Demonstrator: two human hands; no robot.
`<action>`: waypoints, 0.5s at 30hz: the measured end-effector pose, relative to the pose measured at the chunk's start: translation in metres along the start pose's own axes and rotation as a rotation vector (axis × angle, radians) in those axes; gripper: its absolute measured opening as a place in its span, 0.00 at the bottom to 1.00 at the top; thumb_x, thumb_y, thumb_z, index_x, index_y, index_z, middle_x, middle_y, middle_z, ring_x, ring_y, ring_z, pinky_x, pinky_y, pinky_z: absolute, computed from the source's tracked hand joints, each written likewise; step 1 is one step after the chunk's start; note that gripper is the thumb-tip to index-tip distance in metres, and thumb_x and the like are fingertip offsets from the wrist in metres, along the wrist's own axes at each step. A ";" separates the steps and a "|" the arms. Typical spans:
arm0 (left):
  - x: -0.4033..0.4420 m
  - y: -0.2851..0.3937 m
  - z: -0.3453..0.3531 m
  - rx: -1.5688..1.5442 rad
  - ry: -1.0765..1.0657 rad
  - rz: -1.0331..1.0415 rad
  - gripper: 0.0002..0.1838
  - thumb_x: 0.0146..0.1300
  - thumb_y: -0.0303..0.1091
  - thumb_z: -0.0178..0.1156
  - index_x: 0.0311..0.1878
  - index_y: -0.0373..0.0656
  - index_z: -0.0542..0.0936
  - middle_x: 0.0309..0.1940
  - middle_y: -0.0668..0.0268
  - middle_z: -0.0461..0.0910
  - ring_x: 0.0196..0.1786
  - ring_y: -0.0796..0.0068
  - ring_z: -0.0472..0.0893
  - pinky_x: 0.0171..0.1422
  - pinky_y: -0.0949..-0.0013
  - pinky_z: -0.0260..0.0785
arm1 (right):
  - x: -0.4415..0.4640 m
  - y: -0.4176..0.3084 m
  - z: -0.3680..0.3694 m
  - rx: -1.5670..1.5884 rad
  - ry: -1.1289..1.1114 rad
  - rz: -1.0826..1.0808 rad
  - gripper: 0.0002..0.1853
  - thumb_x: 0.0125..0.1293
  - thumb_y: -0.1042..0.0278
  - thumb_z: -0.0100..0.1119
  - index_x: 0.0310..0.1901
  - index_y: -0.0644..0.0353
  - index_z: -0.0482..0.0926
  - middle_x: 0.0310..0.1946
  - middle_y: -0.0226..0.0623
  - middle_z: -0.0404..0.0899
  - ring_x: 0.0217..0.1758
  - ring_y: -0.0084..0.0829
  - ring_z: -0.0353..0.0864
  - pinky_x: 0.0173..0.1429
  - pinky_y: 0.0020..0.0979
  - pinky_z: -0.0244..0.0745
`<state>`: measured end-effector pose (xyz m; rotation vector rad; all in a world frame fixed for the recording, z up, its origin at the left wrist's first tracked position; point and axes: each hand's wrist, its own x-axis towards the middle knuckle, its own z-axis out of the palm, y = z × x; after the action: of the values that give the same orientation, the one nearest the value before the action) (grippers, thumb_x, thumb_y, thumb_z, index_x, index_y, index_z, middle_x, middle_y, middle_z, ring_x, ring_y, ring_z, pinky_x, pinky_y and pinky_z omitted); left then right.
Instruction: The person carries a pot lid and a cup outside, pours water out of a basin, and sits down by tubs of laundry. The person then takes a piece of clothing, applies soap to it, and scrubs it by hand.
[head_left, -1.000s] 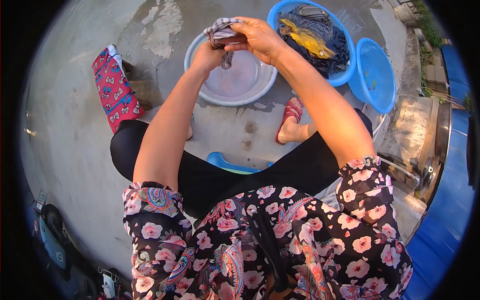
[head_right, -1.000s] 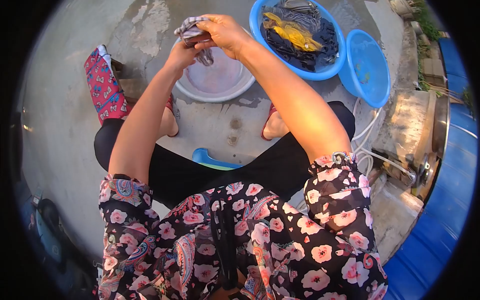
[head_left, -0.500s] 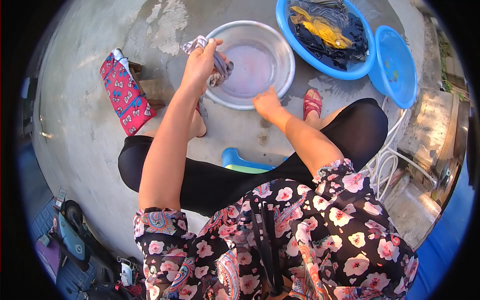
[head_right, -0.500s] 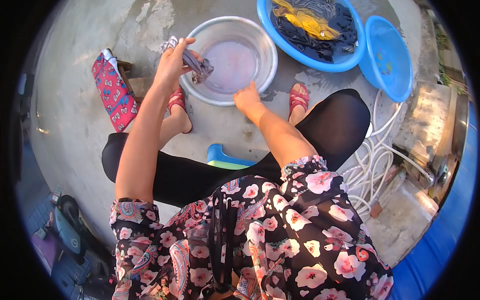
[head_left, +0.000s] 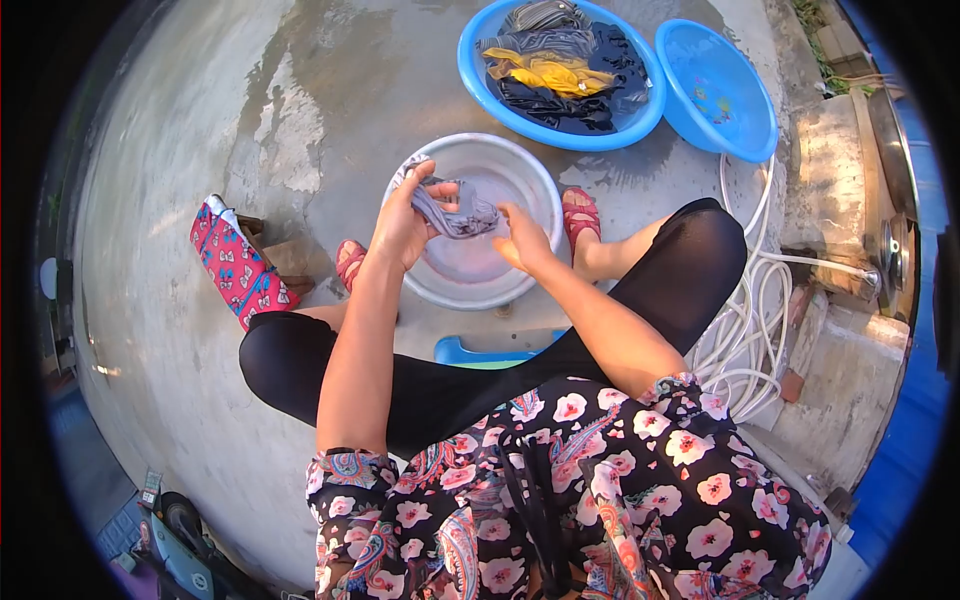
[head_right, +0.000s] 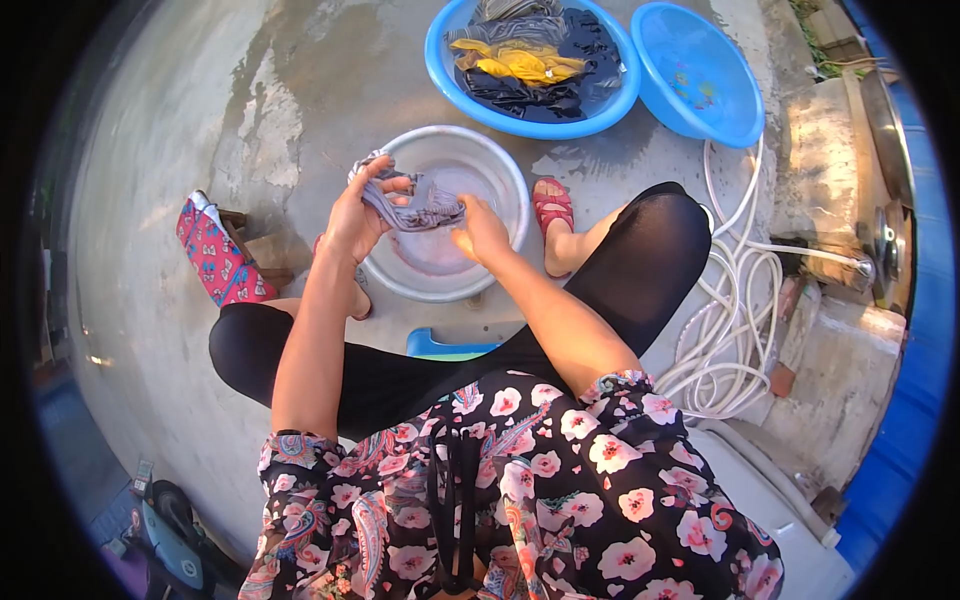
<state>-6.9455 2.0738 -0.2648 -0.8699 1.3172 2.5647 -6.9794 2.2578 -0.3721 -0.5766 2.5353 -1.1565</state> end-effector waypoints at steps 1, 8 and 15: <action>-0.002 -0.007 -0.002 -0.022 -0.019 0.004 0.20 0.66 0.42 0.40 0.58 0.44 0.61 0.37 0.59 0.75 0.33 0.73 0.77 0.38 0.65 0.72 | 0.006 -0.006 -0.004 0.001 0.004 -0.006 0.27 0.43 0.71 0.59 0.49 0.62 0.69 0.40 0.46 0.76 0.46 0.45 0.74 0.53 0.39 0.66; -0.010 -0.052 -0.014 -0.059 0.010 -0.006 0.24 0.52 0.18 0.51 0.54 0.33 0.62 0.45 0.52 0.71 0.43 0.67 0.76 0.50 0.67 0.70 | 0.007 -0.028 -0.024 0.464 -0.404 0.161 0.12 0.49 0.73 0.54 0.37 0.66 0.75 0.28 0.40 0.77 0.33 0.32 0.75 0.36 0.30 0.68; 0.007 -0.079 -0.057 0.285 0.055 -0.189 0.15 0.52 0.17 0.44 0.44 0.34 0.71 0.39 0.62 0.74 0.40 0.73 0.75 0.46 0.72 0.68 | 0.018 -0.004 -0.029 0.758 -0.171 0.562 0.08 0.55 0.70 0.54 0.36 0.58 0.77 0.23 0.26 0.73 0.22 0.18 0.69 0.25 0.22 0.65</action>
<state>-6.8977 2.0766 -0.3497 -0.9618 1.4897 2.1592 -7.0069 2.2660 -0.3528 0.2072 1.7259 -1.5833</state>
